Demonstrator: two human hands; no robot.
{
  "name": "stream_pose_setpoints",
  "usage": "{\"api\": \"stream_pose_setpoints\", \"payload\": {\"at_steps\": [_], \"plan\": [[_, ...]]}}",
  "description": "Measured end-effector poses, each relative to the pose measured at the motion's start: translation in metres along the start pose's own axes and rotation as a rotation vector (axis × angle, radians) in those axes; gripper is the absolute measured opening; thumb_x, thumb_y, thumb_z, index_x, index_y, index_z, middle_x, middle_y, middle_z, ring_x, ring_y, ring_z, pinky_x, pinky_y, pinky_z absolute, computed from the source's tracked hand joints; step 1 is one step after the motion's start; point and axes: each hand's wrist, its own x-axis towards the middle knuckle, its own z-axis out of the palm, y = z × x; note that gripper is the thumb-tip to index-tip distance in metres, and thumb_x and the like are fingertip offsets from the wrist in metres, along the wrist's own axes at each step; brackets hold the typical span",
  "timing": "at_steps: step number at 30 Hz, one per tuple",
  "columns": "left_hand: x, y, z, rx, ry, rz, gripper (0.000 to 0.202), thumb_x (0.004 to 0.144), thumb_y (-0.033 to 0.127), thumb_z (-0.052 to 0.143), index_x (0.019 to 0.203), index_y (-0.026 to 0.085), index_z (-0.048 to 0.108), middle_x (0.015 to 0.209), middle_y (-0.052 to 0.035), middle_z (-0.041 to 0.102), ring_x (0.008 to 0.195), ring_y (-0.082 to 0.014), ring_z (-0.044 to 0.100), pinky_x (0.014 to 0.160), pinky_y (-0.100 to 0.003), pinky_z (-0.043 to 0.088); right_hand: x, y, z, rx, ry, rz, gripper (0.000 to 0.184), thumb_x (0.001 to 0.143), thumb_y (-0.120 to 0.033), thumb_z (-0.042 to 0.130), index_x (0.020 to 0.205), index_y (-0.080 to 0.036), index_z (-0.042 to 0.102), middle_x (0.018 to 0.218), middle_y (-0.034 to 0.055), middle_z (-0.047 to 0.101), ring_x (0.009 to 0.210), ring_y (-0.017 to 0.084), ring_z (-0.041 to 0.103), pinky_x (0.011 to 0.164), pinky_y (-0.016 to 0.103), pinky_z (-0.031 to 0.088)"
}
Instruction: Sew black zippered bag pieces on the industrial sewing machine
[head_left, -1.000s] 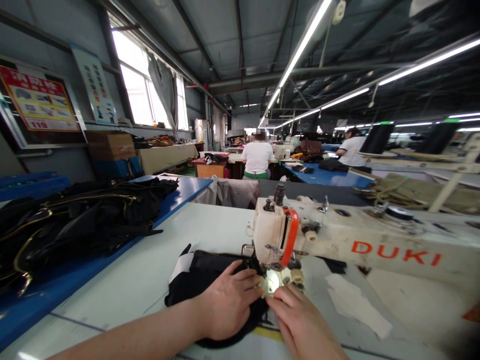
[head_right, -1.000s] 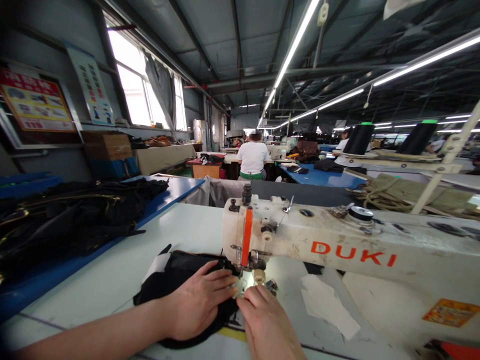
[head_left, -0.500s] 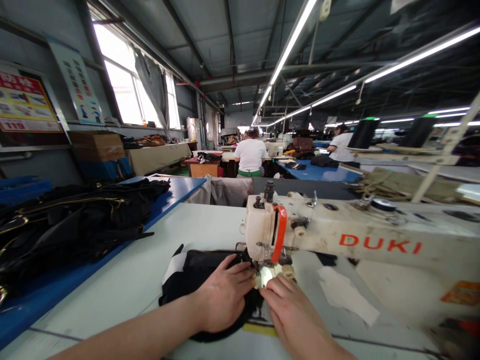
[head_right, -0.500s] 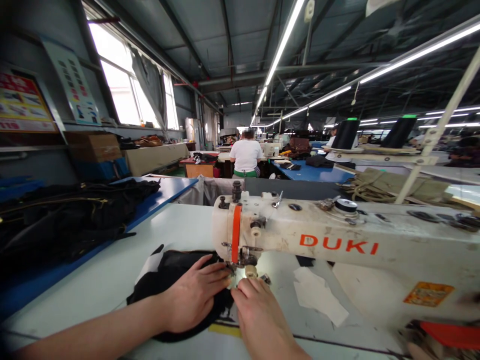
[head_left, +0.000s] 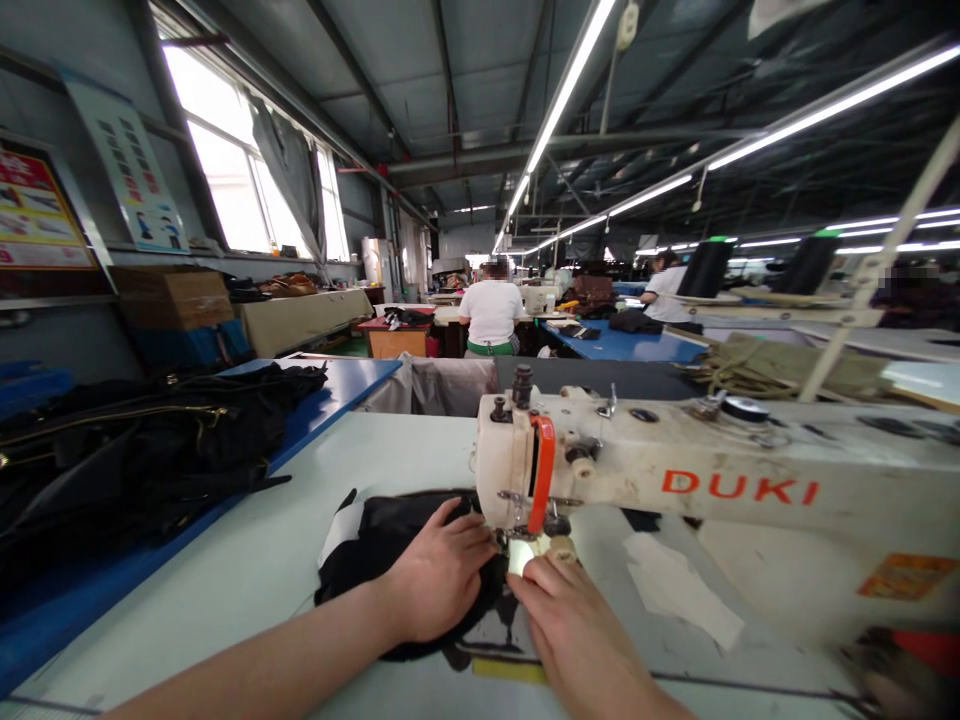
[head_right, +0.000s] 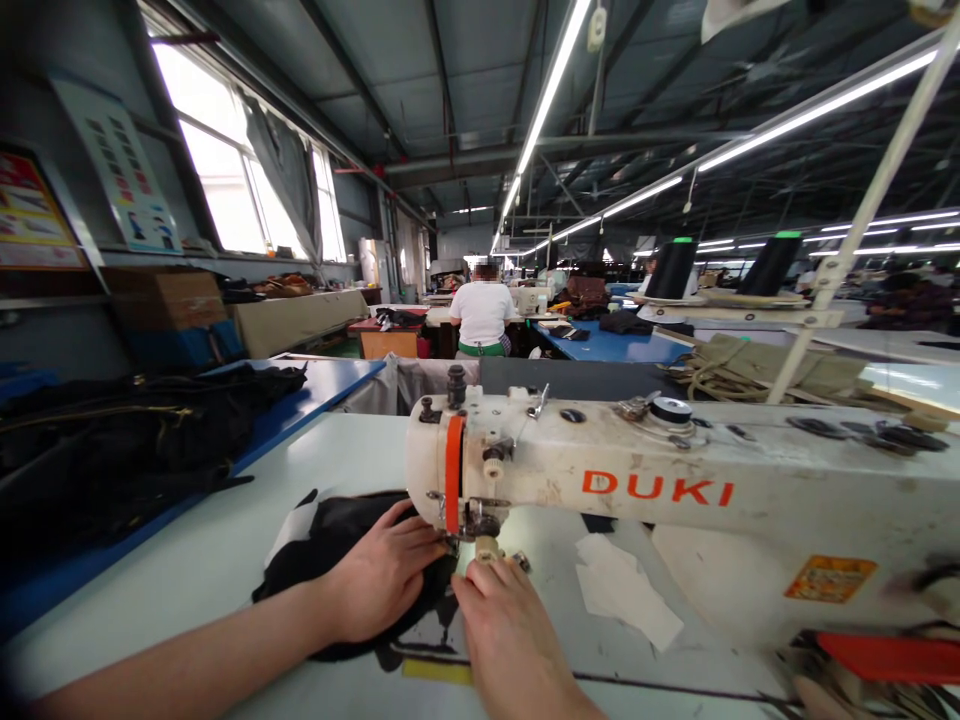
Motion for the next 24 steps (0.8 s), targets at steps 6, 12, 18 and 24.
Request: {"api": "stream_pose_setpoints", "payload": {"at_steps": [6, 12, 18, 24], "plan": [[-0.002, 0.001, 0.002, 0.017, 0.004, -0.015, 0.03, 0.085, 0.016, 0.046, 0.112, 0.023, 0.059, 0.118, -0.0025, 0.063, 0.119, -0.0198, 0.048, 0.113, -0.042, 0.017, -0.003, 0.0, -0.001, 0.037, 0.044, -0.012, 0.029, 0.082, -0.001, 0.044, 0.091, -0.021, 0.064, 0.086, 0.0046, 0.056, 0.087, 0.023, 0.048, 0.082, 0.038, 0.039], [0.002, -0.001, 0.005, 0.028, 0.008, -0.026, 0.03, 0.084, 0.015, 0.046, 0.11, 0.023, 0.06, 0.117, -0.0019, 0.063, 0.118, -0.019, 0.049, 0.112, -0.042, 0.018, -0.003, 0.0, -0.002, 0.073, 0.086, -0.034, 0.032, 0.08, -0.001, 0.043, 0.091, -0.021, 0.065, 0.084, 0.0045, 0.055, 0.085, 0.023, 0.049, 0.078, 0.038, 0.041], [-0.03, 0.008, -0.011, -0.005, -0.021, -0.054, 0.039, 0.084, 0.015, 0.045, 0.12, 0.023, 0.054, 0.126, -0.0026, 0.059, 0.122, -0.0198, 0.046, 0.113, -0.044, 0.018, -0.006, 0.004, -0.002, 0.093, 0.102, -0.116, 0.031, 0.083, -0.004, 0.041, 0.094, -0.021, 0.064, 0.084, 0.0048, 0.056, 0.084, 0.022, 0.052, 0.076, 0.037, 0.043], [-0.076, 0.034, -0.035, -0.019, -0.034, -0.046, 0.047, 0.086, 0.013, 0.041, 0.132, 0.025, 0.044, 0.139, -0.0012, 0.048, 0.131, -0.0178, 0.038, 0.115, -0.043, 0.018, -0.003, -0.012, 0.001, 0.068, -0.031, -0.31, 0.03, 0.085, -0.007, 0.042, 0.104, -0.021, 0.06, 0.091, 0.0058, 0.057, 0.088, 0.021, 0.054, 0.078, 0.035, 0.046]]}}
